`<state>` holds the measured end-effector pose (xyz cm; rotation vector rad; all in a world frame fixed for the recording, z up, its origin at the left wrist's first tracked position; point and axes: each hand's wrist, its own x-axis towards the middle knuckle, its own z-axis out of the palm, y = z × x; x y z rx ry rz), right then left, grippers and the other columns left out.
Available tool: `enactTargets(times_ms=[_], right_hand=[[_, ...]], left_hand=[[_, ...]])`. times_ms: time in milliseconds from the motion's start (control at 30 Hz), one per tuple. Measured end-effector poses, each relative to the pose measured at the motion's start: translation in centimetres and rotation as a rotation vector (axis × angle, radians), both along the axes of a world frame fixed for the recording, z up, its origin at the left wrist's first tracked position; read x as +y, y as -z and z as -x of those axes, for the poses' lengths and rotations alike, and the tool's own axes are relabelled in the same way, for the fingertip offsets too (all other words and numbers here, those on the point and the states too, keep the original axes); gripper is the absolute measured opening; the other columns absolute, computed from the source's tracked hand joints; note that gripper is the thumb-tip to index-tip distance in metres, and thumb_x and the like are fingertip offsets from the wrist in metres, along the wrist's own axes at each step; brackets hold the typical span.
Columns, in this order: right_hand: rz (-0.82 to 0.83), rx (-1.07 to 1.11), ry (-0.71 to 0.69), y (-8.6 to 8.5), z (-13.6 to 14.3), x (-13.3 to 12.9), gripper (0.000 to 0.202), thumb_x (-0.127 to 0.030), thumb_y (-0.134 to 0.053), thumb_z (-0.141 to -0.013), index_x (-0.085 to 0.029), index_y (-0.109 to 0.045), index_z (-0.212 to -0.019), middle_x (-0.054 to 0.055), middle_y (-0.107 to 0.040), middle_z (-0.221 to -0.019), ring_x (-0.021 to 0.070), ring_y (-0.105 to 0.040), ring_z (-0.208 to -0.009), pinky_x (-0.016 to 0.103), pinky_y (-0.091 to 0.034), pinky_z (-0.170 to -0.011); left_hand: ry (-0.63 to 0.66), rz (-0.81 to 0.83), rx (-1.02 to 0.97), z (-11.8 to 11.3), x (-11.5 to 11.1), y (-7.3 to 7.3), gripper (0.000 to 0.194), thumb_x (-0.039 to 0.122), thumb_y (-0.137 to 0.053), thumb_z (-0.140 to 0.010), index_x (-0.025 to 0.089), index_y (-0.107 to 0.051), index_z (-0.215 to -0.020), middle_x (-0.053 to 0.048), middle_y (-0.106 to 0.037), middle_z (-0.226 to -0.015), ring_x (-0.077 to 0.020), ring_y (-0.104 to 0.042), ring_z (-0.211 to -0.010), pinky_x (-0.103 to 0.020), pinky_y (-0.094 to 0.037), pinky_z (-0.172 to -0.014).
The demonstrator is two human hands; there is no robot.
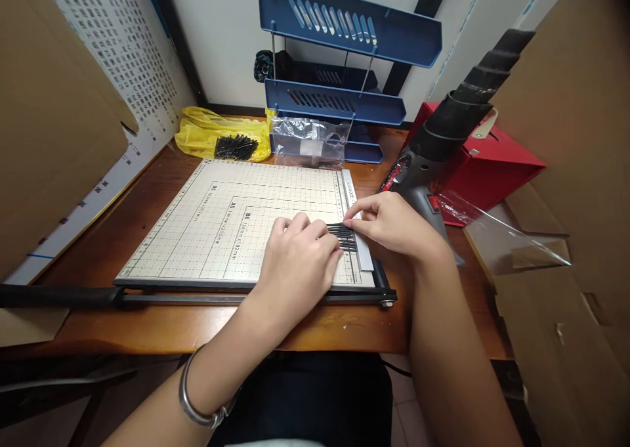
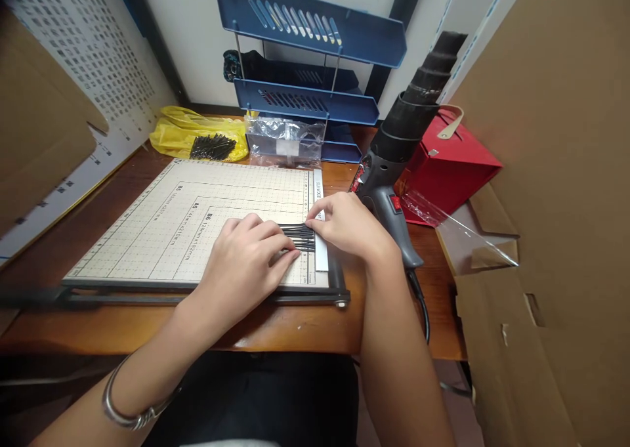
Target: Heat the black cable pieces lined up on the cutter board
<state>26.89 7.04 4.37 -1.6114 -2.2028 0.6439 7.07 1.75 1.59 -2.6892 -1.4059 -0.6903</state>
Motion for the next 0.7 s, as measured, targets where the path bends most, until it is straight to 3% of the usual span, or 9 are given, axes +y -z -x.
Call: enactTargets(times_ms=[700], right_hand=[[0.013, -0.009, 0.026, -0.06, -0.09, -0.09, 0.017, -0.029, -0.064, -0.084, -0.022, -0.080, -0.083, -0.004, -0.048, -0.055, 0.0069, -0.035, -0.055, 0.026, -0.028, -0.061]], left_hand=[[-0.027, -0.111, -0.047, -0.81, 0.25, 0.79, 0.016, 0.023, -0.065, -0.097, 0.020, -0.073, -0.083, -0.003, -0.072, -0.085, -0.0248, -0.060, -0.085, -0.040, -0.038, -0.073]])
